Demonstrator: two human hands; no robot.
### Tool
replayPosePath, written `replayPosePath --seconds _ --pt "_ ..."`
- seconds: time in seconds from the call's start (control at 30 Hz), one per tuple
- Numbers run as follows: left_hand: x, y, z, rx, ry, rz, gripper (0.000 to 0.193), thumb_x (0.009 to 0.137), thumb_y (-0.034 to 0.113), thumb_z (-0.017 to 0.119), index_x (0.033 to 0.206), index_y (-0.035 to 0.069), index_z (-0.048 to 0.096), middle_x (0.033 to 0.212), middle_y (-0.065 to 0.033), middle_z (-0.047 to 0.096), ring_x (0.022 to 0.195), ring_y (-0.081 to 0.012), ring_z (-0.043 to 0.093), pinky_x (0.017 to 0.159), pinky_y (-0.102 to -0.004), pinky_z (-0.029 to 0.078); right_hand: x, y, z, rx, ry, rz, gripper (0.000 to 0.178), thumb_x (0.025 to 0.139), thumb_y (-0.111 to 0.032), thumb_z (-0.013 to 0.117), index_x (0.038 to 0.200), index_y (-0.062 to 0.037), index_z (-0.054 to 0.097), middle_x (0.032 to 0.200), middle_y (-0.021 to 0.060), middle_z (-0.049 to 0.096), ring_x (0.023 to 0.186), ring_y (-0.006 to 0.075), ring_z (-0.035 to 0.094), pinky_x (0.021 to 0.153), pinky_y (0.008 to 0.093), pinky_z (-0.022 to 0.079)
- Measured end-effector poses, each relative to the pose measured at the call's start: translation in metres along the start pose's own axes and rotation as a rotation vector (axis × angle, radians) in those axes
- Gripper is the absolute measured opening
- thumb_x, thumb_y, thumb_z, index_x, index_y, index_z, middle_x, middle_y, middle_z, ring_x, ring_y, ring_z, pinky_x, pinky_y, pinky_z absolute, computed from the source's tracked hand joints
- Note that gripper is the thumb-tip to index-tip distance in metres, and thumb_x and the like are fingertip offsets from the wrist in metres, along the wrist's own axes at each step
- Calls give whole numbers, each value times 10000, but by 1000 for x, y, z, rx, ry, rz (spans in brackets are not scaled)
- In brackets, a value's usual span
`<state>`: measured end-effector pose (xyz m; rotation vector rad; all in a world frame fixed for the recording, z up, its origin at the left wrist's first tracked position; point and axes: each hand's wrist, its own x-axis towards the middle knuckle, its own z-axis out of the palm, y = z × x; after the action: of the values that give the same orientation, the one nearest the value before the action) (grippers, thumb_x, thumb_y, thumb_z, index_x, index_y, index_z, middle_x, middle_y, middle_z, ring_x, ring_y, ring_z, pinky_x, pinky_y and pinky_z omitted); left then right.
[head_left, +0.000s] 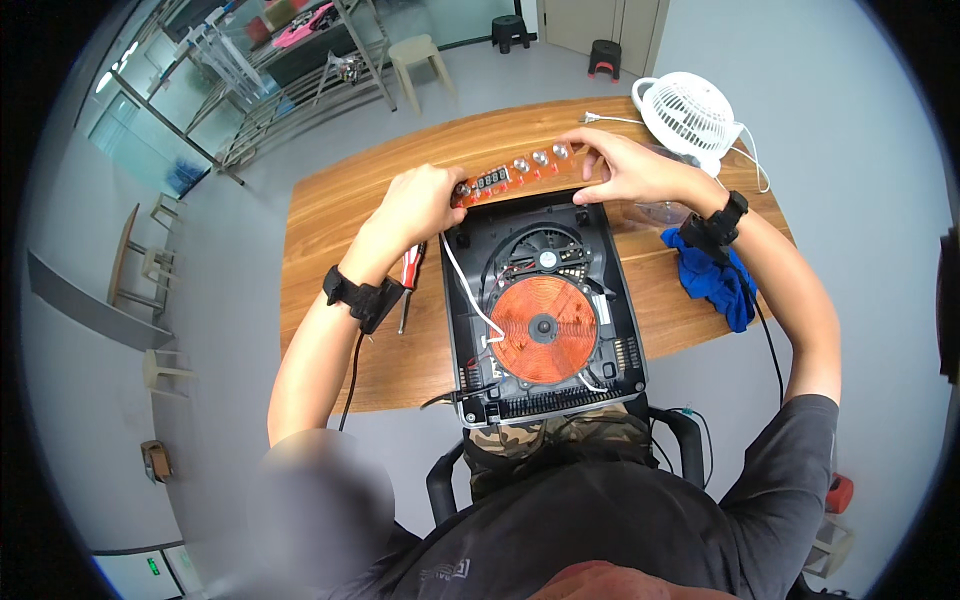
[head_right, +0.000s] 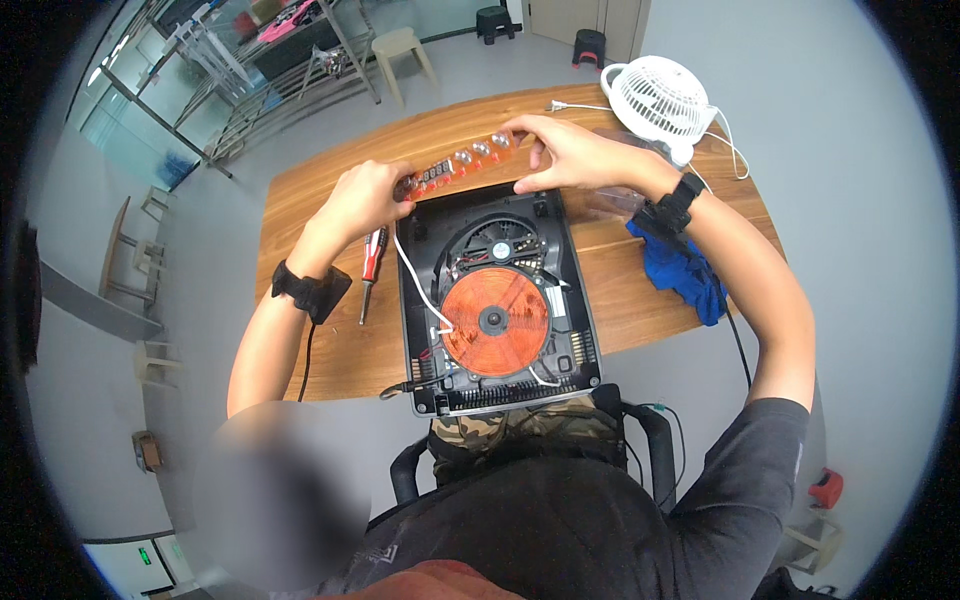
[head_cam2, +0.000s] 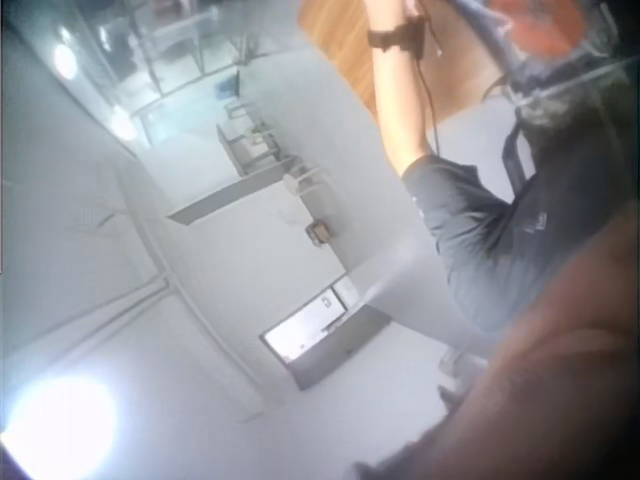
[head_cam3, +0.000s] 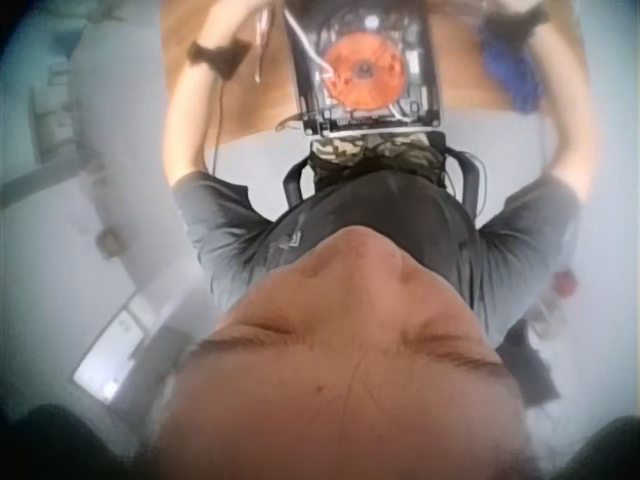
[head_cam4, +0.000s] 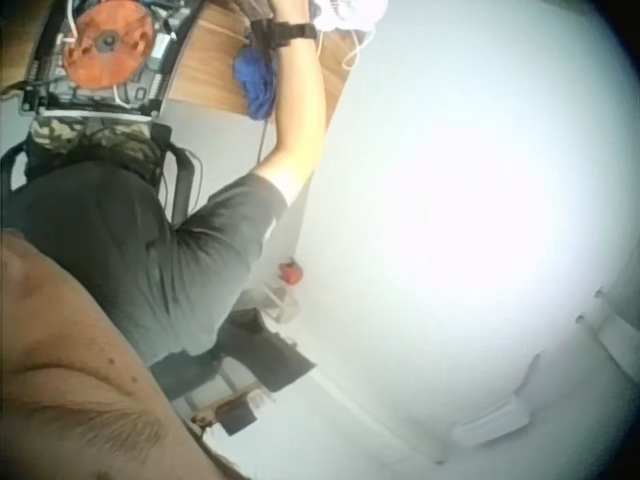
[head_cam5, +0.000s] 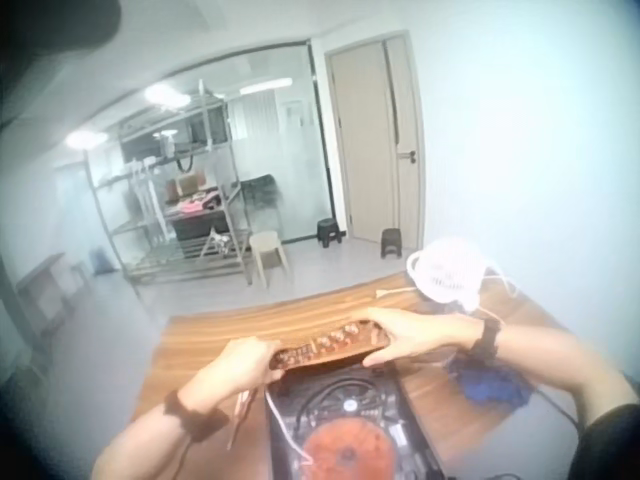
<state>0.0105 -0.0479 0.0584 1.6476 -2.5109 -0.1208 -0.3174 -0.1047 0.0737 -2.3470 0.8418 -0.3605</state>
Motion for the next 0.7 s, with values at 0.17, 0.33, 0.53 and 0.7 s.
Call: replayPosePath --seconds 0.17,0.33,0.53,0.7 --pt "3 18 20 118 -150 22 404 765 196 796 1144 66 741 956 -192 758 939 -380 731 837 -476 589 -10 26 21 -83 4 -35 653 886 -331 828 1386 -10 558 1187 135 628 914 205 642 797 334 545" --pt "17 18 51 161 -174 37 309 759 168 775 1047 60 758 931 -190 758 918 -381 734 815 -482 594 -19 51 29 -184 -49 -38 420 913 -223 791 1240 -11 634 1131 108 598 859 218 627 794 360 543" --pt "30 14 75 136 -161 50 297 754 156 774 1034 58 760 941 -191 754 923 -390 733 817 -483 594 -22 65 37 -158 -84 61 399 886 -144 784 1226 12 645 1159 161 621 1082 348 635 943 426 526" --pt "34 17 84 125 -126 68 268 766 123 773 1022 44 751 1086 -193 696 992 -392 714 826 -489 588 -18 79 46 -155 -77 84 413 900 -176 777 1246 1 637 1183 153 626 1145 358 622 973 434 519"
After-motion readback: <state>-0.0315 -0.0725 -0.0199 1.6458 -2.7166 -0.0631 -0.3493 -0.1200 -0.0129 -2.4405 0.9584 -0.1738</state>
